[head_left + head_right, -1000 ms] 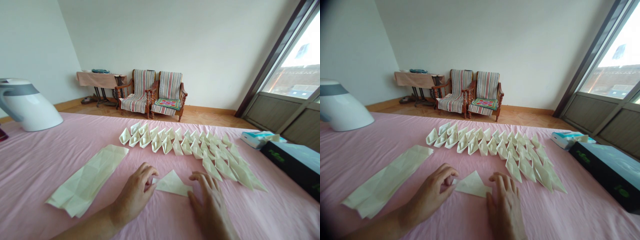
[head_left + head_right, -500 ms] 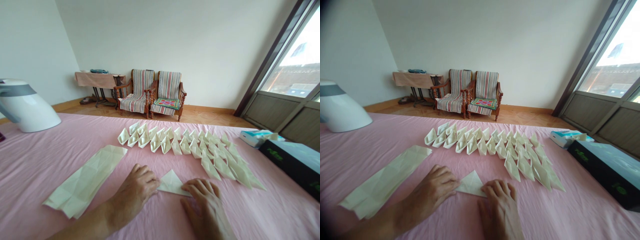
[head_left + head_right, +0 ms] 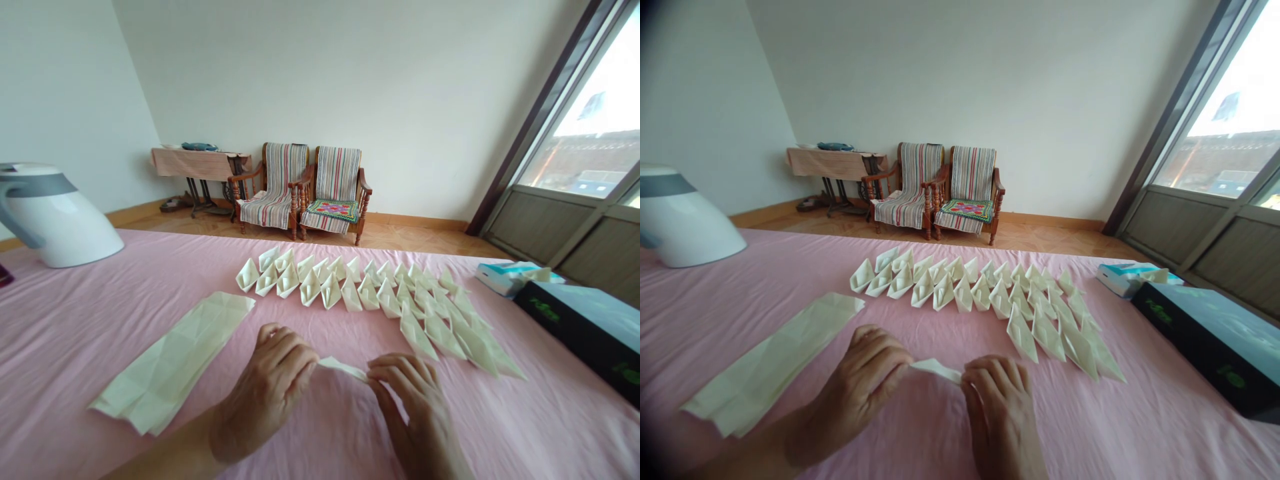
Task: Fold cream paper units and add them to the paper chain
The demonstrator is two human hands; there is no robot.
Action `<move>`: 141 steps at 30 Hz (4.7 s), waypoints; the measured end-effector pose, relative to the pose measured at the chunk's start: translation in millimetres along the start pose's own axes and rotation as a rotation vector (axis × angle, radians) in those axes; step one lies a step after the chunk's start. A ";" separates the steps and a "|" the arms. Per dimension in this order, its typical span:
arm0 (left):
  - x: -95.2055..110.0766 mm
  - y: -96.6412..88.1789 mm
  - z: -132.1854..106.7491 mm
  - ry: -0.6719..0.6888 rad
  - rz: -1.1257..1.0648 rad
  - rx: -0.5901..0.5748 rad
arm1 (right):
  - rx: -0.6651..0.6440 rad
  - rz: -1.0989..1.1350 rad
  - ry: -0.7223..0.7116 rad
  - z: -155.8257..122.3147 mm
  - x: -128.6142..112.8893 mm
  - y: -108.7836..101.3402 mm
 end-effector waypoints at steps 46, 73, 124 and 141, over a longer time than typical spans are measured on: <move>15.4 44.2 -10.1 -0.013 -0.013 -0.484 | -0.384 0.371 0.373 -8.5 42.4 27.5; 23.4 46.7 -0.2 0.013 0.107 -0.543 | -0.338 0.290 0.329 0.9 41.4 30.9; -0.5 19.8 -0.1 -0.092 -0.251 -0.556 | -0.170 -0.245 -0.417 -25.9 -15.9 15.8; -32.8 12.1 -3.4 -0.004 -0.200 -0.466 | -0.014 -0.324 -0.465 -22.8 -20.7 9.3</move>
Point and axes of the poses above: each hand's wrist, its own z-axis towards the middle knuckle, its own y-axis out of the palm, x = y × z, the point moved 7 cm from there along z, towards the middle knuckle, and after that the axes turned 5 degrees about -z, right-handed, at the moved point
